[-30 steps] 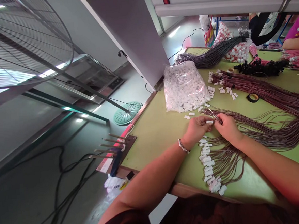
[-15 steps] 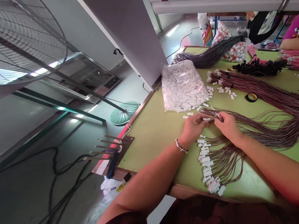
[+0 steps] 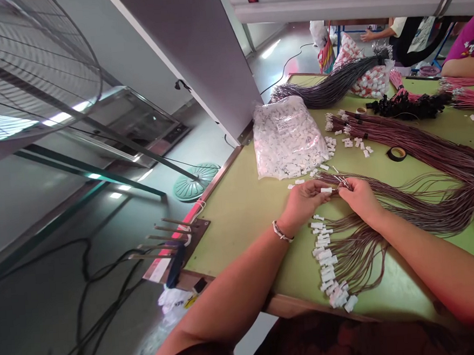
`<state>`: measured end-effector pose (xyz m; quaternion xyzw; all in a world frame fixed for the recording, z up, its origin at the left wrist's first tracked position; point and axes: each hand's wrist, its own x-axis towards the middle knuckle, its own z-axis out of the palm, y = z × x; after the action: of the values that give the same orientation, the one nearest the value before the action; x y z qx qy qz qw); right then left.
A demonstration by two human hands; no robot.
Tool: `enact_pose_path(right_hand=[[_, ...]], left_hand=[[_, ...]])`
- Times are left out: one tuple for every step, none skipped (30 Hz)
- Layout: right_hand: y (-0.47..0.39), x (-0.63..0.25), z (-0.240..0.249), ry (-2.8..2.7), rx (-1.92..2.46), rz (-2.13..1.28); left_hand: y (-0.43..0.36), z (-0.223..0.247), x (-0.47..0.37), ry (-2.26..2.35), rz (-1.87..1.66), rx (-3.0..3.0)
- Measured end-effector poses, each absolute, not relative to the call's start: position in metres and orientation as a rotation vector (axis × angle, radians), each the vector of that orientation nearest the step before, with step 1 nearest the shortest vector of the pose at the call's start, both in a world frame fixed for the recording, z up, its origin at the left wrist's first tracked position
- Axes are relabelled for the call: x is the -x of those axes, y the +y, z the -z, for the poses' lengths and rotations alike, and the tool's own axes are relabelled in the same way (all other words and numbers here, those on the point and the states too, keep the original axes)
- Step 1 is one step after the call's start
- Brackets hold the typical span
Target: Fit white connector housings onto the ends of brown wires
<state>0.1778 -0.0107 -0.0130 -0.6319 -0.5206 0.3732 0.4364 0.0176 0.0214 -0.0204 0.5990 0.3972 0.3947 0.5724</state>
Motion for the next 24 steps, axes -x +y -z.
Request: enact_pose_path(right_hand=[[-0.011, -0.178, 0.013, -1.299, 1.564, -0.939], [-0.011, -0.177, 0.013, -1.306, 1.552, -0.952], [-0.011, -0.177, 0.014, -1.316, 1.54, -0.968], [-0.011, -0.177, 0.014, -1.328, 1.531, -0.98], [-0.011, -0.177, 0.014, -1.341, 1.524, -0.983], [-0.012, -0.177, 0.014, -1.355, 1.521, -0.973], [-0.012, -0.176, 0.014, -1.371, 1.519, -0.95], [-0.013, -0.176, 0.015, -1.39, 1.522, -0.92], [-0.014, -0.176, 0.015, -1.413, 1.527, -0.879], [-0.015, -0.175, 0.015, -1.442, 1.536, -0.828], [-0.016, -0.175, 0.016, -1.475, 1.548, -0.769], [-0.017, -0.175, 0.016, -1.509, 1.564, -0.707], [-0.017, -0.174, 0.017, -1.541, 1.581, -0.647], [-0.017, -0.174, 0.018, -1.57, 1.595, -0.594], [-0.017, -0.174, 0.019, -1.593, 1.606, -0.552], [-0.017, -0.173, 0.02, -1.608, 1.614, -0.523], [-0.017, -0.173, 0.021, -1.618, 1.616, -0.508], [-0.017, -0.173, 0.022, -1.623, 1.615, -0.501], [-0.016, -0.173, 0.022, -1.623, 1.609, -0.505], [-0.016, -0.174, 0.023, -1.618, 1.599, -0.519], [-0.017, -0.174, 0.022, -1.605, 1.586, -0.545], [-0.017, -0.175, 0.022, -1.589, 1.573, -0.584], [-0.017, -0.175, 0.021, -1.572, 1.557, -0.634], [-0.018, -0.176, 0.019, -1.556, 1.542, -0.693]], left_hand=[[0.022, 0.022, -0.017, 0.945, -0.916, -1.44], [0.022, 0.024, -0.016, 0.959, -0.91, -1.474], [0.022, 0.025, -0.016, 0.968, -0.907, -1.501], [0.022, 0.026, -0.017, 0.971, -0.906, -1.518], [0.021, 0.027, -0.018, 0.966, -0.905, -1.521], [0.021, 0.027, -0.019, 0.957, -0.899, -1.509], [0.02, 0.027, -0.021, 0.95, -0.894, -1.486], [0.019, 0.026, -0.022, 0.944, -0.888, -1.463], [0.019, 0.026, -0.023, 0.942, -0.882, -1.445], [0.018, 0.026, -0.024, 0.945, -0.88, -1.437], [0.018, 0.027, -0.025, 0.953, -0.881, -1.44], [0.017, 0.028, -0.025, 0.966, -0.884, -1.452], [0.017, 0.029, -0.026, 0.981, -0.885, -1.463], [0.017, 0.031, -0.026, 0.995, -0.885, -1.466], [0.017, 0.033, -0.026, 1.005, -0.885, -1.457], [0.017, 0.034, -0.027, 1.009, -0.885, -1.439], [0.017, 0.034, -0.027, 1.007, -0.883, -1.417], [0.017, 0.033, -0.028, 0.998, -0.881, -1.392], [0.017, 0.032, -0.028, 0.982, -0.877, -1.368], [0.017, 0.03, -0.027, 0.964, -0.867, -1.345], [0.018, 0.027, -0.026, 0.943, -0.847, -1.324], [0.019, 0.024, -0.025, 0.922, -0.819, -1.305], [0.02, 0.021, -0.023, 0.9, -0.785, -1.288], [0.021, 0.019, -0.021, 0.878, -0.752, -1.276]])
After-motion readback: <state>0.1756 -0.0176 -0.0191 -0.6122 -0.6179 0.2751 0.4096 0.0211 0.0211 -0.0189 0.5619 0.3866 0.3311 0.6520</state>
